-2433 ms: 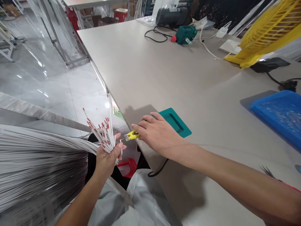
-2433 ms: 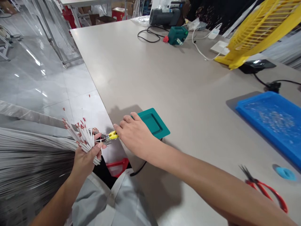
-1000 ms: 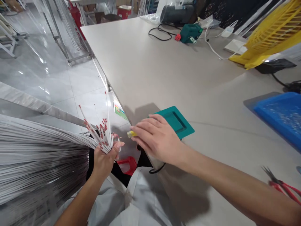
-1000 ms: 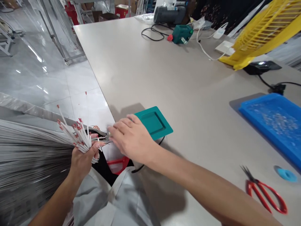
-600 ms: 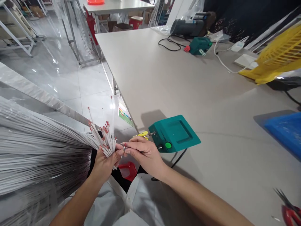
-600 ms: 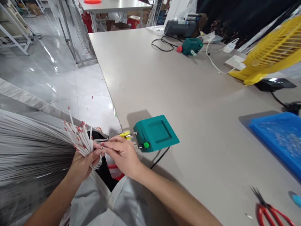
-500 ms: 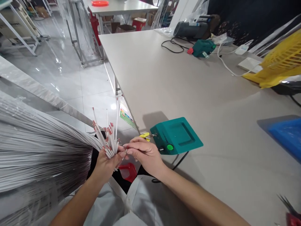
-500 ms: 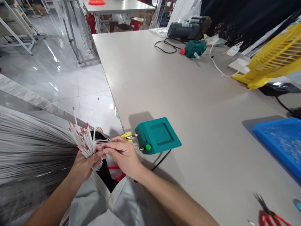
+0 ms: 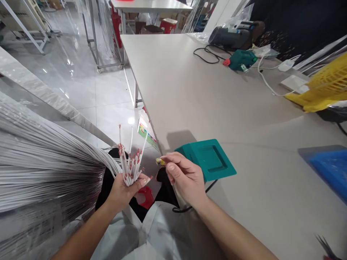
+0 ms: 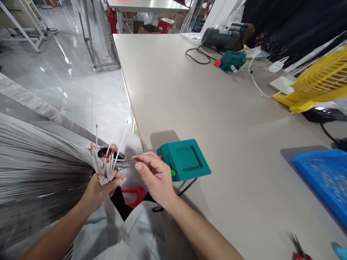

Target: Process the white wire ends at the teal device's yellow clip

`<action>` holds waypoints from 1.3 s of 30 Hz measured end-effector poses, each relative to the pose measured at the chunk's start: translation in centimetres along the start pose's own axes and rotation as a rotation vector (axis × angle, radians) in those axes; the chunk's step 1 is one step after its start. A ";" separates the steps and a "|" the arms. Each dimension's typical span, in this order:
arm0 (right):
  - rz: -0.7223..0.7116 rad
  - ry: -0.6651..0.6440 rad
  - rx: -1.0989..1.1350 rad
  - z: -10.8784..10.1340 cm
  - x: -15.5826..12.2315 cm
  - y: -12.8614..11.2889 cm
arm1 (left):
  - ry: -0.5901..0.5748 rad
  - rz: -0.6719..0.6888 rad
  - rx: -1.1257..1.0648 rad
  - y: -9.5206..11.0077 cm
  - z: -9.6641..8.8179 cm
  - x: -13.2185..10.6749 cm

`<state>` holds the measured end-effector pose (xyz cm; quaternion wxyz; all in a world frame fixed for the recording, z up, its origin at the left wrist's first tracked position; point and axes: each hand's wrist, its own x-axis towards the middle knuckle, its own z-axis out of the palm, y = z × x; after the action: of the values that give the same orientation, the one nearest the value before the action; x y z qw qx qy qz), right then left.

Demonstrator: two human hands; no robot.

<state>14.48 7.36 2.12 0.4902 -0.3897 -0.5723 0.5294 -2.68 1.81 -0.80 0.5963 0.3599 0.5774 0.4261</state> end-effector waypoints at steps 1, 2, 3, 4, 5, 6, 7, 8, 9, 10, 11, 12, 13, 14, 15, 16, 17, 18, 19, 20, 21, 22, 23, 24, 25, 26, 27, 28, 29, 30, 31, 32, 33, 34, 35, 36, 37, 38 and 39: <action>-0.040 -0.018 -0.077 0.1 0.0 -0.1 | 0.034 0.026 0.022 0.1 0.0 0.0; -0.080 -0.052 -0.160 0.2 0.0 -0.2 | 0.064 0.052 0.037 0.3 0.0 0.0; -0.109 -0.098 -0.240 0.4 0.0 -0.2 | 0.085 0.072 0.049 0.5 0.1 0.0; -0.124 -0.148 -0.304 0.7 -0.1 -0.2 | 0.096 0.082 0.055 0.7 0.2 0.0; -0.121 -0.197 -0.351 1.0 -0.2 -0.2 | 0.097 0.080 0.061 0.9 0.3 0.0; -0.108 -0.234 -0.380 1.3 -0.2 -0.1 | 0.089 0.074 0.064 1.1 0.5 0.0; -0.096 -0.251 -0.393 1.5 -0.3 0.0 | 0.077 0.064 0.066 1.2 0.8 0.0; -0.089 -0.253 -0.393 1.7 -0.4 0.2 | 0.068 0.056 0.065 1.3 1.0 0.0; -0.086 -0.246 -0.387 1.9 -0.4 0.4 | 0.056 0.046 0.066 1.4 1.3 0.1; -0.084 -0.232 -0.378 2.0 -0.5 0.6 | 0.045 0.039 0.069 1.4 1.5 0.1; -0.080 -0.210 -0.367 2.0 -0.5 0.7 | 0.037 0.037 0.072 1.3 1.6 0.1; -0.070 -0.185 -0.355 2.0 -0.6 0.9 | 0.031 0.042 0.070 1.3 1.7 0.1; -0.051 -0.165 -0.341 2.0 -0.6 1.0 | 0.027 0.051 0.065 1.2 1.8 0.1; -0.029 -0.148 -0.325 1.9 -0.6 1.2 | 0.029 0.063 0.054 1.1 1.8 0.1; -0.012 -0.130 -0.306 1.8 -0.7 1.3 | 0.043 0.071 0.033 1.0 1.7 0.2; -0.007 -0.111 -0.285 1.8 -0.7 1.4 | 0.079 0.075 -0.006 0.9 1.6 0.3; -0.007 -0.096 -0.267 1.7 -0.8 1.5 | 0.134 0.077 -0.064 0.8 1.5 0.4; -0.011 -0.084 -0.257 1.7 -0.8 1.6 | 0.210 0.080 -0.137 0.7 1.4 0.5; -0.017 -0.076 -0.259 1.7 -0.8 1.6 | 0.294 0.084 -0.216 0.5 1.3 0.7; -0.026 -0.078 -0.272 1.7 -0.8 1.6 | 0.365 0.093 -0.289 0.4 1.2 0.8; -0.035 -0.093 -0.295 1.7 -0.8 1.6 | 0.411 0.107 -0.335 0.4 1.2 0.8; -0.047 -0.118 -0.325 1.8 -0.8 1.6 | 0.424 0.119 -0.338 0.5 1.2 0.8; -0.064 -0.146 -0.356 1.8 -0.8 1.5 | 0.400 0.128 -0.298 0.6 1.2 0.8; -0.088 -0.171 -0.382 1.9 -0.8 1.5 | 0.347 0.130 -0.229 0.8 1.2 0.7; -0.115 -0.189 -0.401 1.9 -0.8 1.4 | 0.284 0.128 -0.147 1.0 1.3 0.6; -0.139 -0.202 -0.414 1.9 -0.8 1.4 | 0.225 0.119 -0.077 1.1 1.4 0.4; -0.161 -0.214 -0.423 1.9 -0.7 1.3 | 0.186 0.109 -0.027 1.3 1.5 0.3; -0.183 -0.226 -0.430 1.8 -0.7 1.3 | 0.163 0.105 0.005 1.3 1.6 0.2; -0.199 -0.236 -0.438 1.7 -0.7 1.2 | 0.156 0.109 0.024 1.3 1.6 0.2; -0.207 -0.233 -0.448 1.6 -0.7 1.2 | 0.161 0.117 0.043 1.2 1.6 0.2; -0.207 -0.210 -0.461 1.5 -0.7 1.1 | 0.173 0.128 0.061 1.1 1.6 0.2; -0.199 -0.173 -0.474 1.4 -0.7 0.9 | 0.188 0.136 0.077 1.0 1.5 0.2; -0.186 -0.133 -0.483 1.3 -0.7 0.8 | 0.207 0.139 0.088 1.0 1.4 0.3; -0.165 -0.102 -0.490 1.3 -0.6 0.7 | 0.225 0.137 0.099 1.0 1.3 0.3; -0.140 -0.090 -0.490 1.3 -0.6 0.6 | 0.240 0.134 0.106 1.0 1.3 0.3; -0.113 -0.100 -0.482 1.3 -0.6 0.5 | 0.248 0.136 0.110 1.1 1.3 0.3; -0.082 -0.123 -0.465 1.4 -0.6 0.6 | 0.240 0.139 0.117 1.3 1.4 0.2; -0.051 -0.141 -0.440 1.5 -0.6 0.6 | 0.227 0.139 0.126 1.5 1.5 0.2; -0.024 -0.148 -0.407 1.6 -0.6 0.8 | 0.216 0.134 0.132 1.6 1.6 0.1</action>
<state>13.00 6.57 1.36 0.3645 -0.4339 -0.7065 0.4240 -1.20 2.65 0.73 0.4758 0.3881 0.6397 0.4624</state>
